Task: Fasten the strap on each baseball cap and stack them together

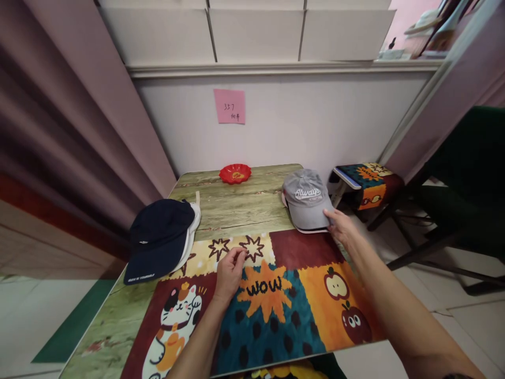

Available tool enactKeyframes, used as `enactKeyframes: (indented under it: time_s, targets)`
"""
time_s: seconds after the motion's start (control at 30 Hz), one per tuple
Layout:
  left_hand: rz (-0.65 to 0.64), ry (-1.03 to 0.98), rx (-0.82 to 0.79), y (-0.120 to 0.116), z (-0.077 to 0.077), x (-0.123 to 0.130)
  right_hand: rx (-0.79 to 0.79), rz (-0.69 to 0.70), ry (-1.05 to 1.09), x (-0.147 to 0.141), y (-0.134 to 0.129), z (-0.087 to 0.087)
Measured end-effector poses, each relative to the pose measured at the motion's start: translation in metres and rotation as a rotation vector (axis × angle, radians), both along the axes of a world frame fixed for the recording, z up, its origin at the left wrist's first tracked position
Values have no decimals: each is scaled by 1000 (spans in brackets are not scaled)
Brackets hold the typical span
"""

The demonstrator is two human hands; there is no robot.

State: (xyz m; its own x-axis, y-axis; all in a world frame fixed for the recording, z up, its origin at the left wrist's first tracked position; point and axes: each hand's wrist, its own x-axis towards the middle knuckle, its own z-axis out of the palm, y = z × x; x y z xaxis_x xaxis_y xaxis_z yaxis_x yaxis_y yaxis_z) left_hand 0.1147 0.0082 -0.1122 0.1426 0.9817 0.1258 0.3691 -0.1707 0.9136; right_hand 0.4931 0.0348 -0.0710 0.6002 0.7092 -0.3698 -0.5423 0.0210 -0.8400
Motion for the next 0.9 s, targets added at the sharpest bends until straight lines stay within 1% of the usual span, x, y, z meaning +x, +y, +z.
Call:
enactKeyframes:
  time_s: [0.07,0.13,0.23,0.37,0.43,0.47,0.53,0.6,0.67,0.77,0.83,0.9]
  targets:
    - [-6,1,-9,1,-2,-1,-13,-33,-24,1,-3,-22]
    - [-8,-10,-20,2,-3,-1,-1,-66,-36,2,-5,-31]
    - [0,-32,-35,3,-1,-1,32,-66,-32,7,-2,-33]
    - [-3,-32,-44,3,1,0,165,-10,40,12,3,-33]
    - [-3,-29,-48,3,2,0,184,-34,8,14,3,-35]
    - [-2,-26,-49,3,2,0,153,-57,-57,15,3,-36]
    - [2,-19,-49,3,2,-1,10,-80,-275,16,-1,-40]
    - [6,-16,-46,3,3,-1,-147,-77,-469,19,-7,-43]
    - [8,-16,-42,3,5,0,-245,-74,-630,21,-12,-42]
    - [16,-16,-32,2,8,1,-307,-92,-981,18,-12,-31]
    - [21,-15,-27,2,9,1,-322,-63,-1214,10,-4,-19]
    - [23,-11,-24,1,9,1,-330,-6,-1334,-1,9,-8]
